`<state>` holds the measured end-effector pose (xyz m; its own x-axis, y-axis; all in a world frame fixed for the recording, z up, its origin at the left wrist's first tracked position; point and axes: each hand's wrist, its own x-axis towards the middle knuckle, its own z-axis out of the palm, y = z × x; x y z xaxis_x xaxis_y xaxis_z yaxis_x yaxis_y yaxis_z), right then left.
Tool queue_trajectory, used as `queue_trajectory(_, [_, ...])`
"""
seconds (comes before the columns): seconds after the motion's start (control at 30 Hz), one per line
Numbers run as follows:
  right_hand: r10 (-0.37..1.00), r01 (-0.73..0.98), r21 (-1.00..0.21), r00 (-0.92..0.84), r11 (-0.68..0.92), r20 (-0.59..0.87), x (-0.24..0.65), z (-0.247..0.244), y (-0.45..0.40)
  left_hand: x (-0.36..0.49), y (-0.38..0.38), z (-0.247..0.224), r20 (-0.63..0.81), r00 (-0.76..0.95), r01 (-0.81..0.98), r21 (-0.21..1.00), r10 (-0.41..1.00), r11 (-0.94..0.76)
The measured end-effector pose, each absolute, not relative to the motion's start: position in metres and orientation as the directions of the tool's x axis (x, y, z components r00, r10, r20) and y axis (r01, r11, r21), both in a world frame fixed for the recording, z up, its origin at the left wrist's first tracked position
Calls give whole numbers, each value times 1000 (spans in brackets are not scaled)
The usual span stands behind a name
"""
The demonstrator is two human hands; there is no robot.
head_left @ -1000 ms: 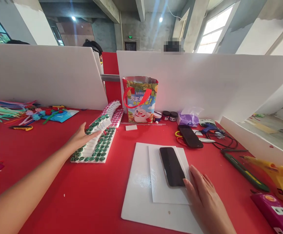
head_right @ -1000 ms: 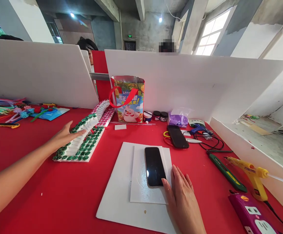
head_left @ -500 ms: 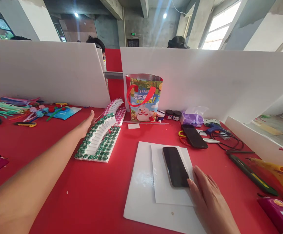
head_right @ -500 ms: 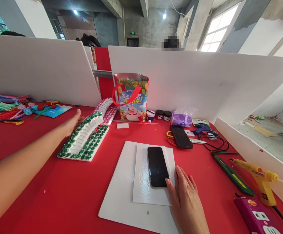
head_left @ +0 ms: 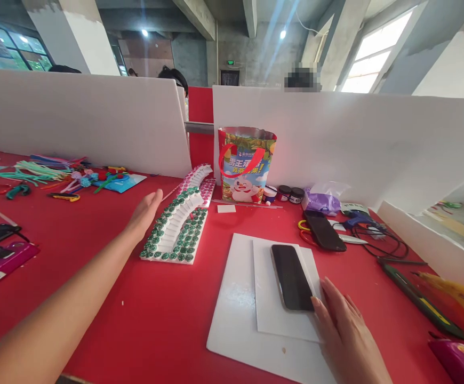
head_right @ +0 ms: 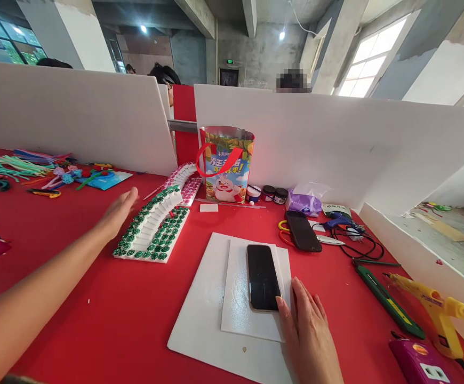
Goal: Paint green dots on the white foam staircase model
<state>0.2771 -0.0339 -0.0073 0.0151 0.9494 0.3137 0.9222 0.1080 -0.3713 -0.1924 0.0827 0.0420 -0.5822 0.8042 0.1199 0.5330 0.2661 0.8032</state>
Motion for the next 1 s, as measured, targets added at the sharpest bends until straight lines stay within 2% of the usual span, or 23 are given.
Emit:
queue_trajectory(0.1, [946,917,-388,39,94,323,280,-11,-33,-195,25,24,108,-456,562,804,884,192])
queue_trajectory(0.2, [939,912,-387,6,136,343,282,-13,-32,-194,-22,2,96,-338,707,682,936,185])
queue_trajectory(0.33, [940,915,-382,12,127,341,283,-15,-31,-178,-38,-13,100,-396,771,576,913,272])
queue_trajectory(0.57, [948,915,-397,57,75,312,286,-21,-32,-160,-19,-10,191,-396,837,477,898,268])
queue_trajectory(0.67, [937,919,-379,34,107,348,288,-22,-31,-144,-32,-5,298,-390,869,432,872,241])
queue_trajectory(0.77, [926,925,-355,9,135,378,287,-22,-30,-105,-50,10,618,-183,920,382,765,-89])
queue_trajectory(0.83, [924,930,-336,-12,151,381,285,-19,-30,-70,-53,24,703,54,873,311,709,-375])
queue_trajectory(0.9, [926,933,-318,-36,165,375,282,-16,-30,-37,-46,34,678,273,798,236,682,-555])
queue_trajectory(0.97, [932,930,-316,-70,190,357,280,-10,-29,-9,-31,40,582,360,796,217,729,-566])
queue_trajectory(1.0, [936,925,-320,-89,204,340,279,-7,-28,2,-22,40,479,414,801,212,774,-560])
